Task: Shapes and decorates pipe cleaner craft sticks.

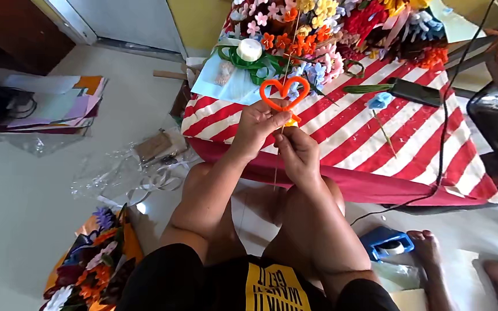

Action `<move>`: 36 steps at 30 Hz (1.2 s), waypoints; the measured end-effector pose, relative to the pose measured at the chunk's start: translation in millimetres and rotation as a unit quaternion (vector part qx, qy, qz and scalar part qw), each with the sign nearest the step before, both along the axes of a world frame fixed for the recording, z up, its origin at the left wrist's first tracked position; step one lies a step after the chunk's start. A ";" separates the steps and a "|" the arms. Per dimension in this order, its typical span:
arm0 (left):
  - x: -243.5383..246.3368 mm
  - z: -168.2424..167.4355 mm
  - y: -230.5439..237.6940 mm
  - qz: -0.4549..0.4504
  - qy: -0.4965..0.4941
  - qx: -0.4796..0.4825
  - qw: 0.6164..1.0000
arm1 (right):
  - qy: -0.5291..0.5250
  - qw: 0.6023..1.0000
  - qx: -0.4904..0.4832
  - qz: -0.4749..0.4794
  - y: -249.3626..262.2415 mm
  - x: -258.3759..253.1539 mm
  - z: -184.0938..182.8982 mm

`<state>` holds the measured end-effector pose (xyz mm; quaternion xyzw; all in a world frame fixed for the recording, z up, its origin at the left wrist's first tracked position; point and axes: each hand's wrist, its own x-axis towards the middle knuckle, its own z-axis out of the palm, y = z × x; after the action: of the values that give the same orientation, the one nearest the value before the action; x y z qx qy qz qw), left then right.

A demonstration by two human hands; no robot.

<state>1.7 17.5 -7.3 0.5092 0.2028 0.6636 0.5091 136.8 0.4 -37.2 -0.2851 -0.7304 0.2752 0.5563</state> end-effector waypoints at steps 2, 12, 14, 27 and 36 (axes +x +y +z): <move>0.7 -1.0 -3.9 0.021 0.018 0.002 1.000 | 0.006 1.000 -0.003 0.001 -0.7 0.1 -0.9; 5.8 -5.2 -3.8 0.064 0.035 0.076 0.994 | 0.004 1.000 0.005 0.007 1.0 0.0 0.0; 9.3 -3.3 -3.7 0.069 0.050 0.064 0.994 | 0.007 1.000 0.002 0.000 1.5 1.1 0.6; 39.4 6.5 16.6 0.015 0.047 0.027 0.998 | -0.148 0.973 -0.060 -0.167 -17.6 109.2 65.4; 80.1 -13.4 29.5 -0.091 -0.020 -0.049 0.994 | -0.048 0.883 -0.095 -0.457 114.6 295.9 96.3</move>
<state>81.9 47.0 -20.7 0.4867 0.1780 0.6134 0.5960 432.8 115.0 59.2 -0.6518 -0.5153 0.0449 0.5546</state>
